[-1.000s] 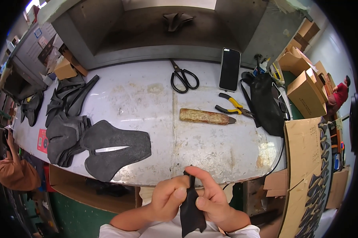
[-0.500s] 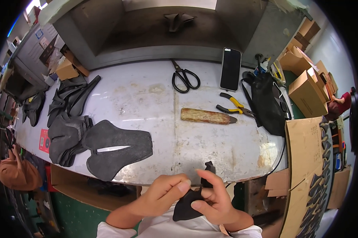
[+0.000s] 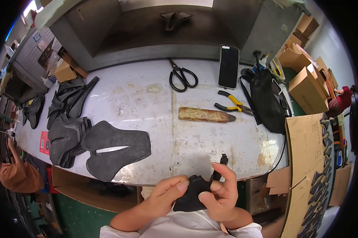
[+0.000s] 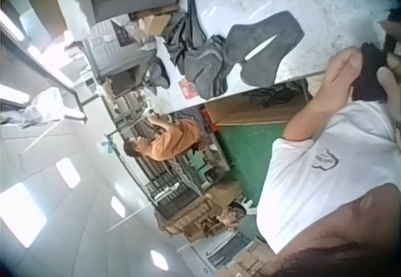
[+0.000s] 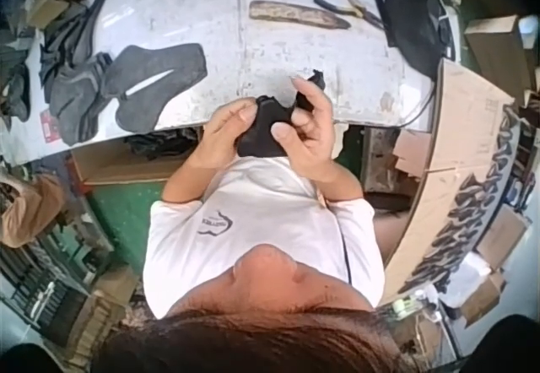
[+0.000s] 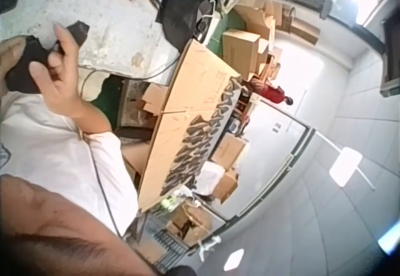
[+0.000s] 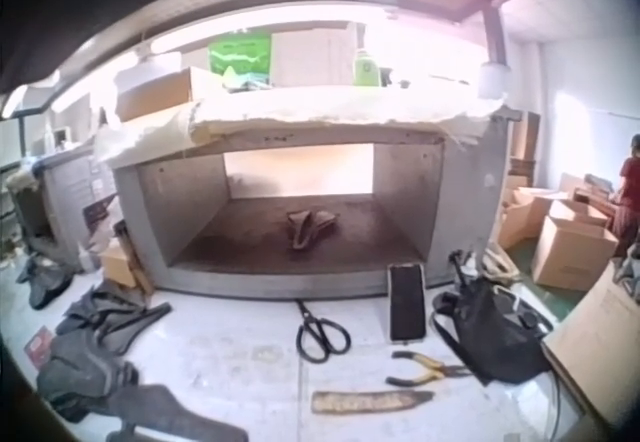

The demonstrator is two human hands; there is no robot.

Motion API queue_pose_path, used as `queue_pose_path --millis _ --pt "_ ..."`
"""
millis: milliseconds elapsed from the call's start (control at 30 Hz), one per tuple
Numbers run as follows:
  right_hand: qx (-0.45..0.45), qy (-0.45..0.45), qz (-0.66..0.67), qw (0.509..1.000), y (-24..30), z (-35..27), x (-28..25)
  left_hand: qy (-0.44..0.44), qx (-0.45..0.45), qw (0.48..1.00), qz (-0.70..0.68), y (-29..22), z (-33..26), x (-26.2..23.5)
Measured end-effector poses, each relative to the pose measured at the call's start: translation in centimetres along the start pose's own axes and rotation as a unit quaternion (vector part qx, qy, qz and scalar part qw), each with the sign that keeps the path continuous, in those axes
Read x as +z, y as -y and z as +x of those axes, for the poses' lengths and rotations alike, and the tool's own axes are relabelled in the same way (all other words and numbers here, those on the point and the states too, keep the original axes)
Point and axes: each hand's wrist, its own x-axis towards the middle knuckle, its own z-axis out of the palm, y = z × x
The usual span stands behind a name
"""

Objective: Inspecting and aligning fabric covers for bicycle saddle components at a manufacturing workbench.

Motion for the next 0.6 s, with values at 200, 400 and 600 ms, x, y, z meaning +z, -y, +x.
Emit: queue_pose_path --millis 200,400,600 --pt "0.199 -0.001 0.215 0.956 2.4 1.8 0.3 -0.058 0.075 0.974 0.205 -1.5 0.9 0.9" --pt "0.147 -0.037 0.166 0.974 1.9 2.1 0.0 -0.002 0.101 0.981 0.168 -0.9 1.0 -0.1" --pt "0.161 -0.071 0.245 0.954 2.1 2.7 0.4 -0.043 0.165 0.958 0.23 -0.1 1.5 0.1"
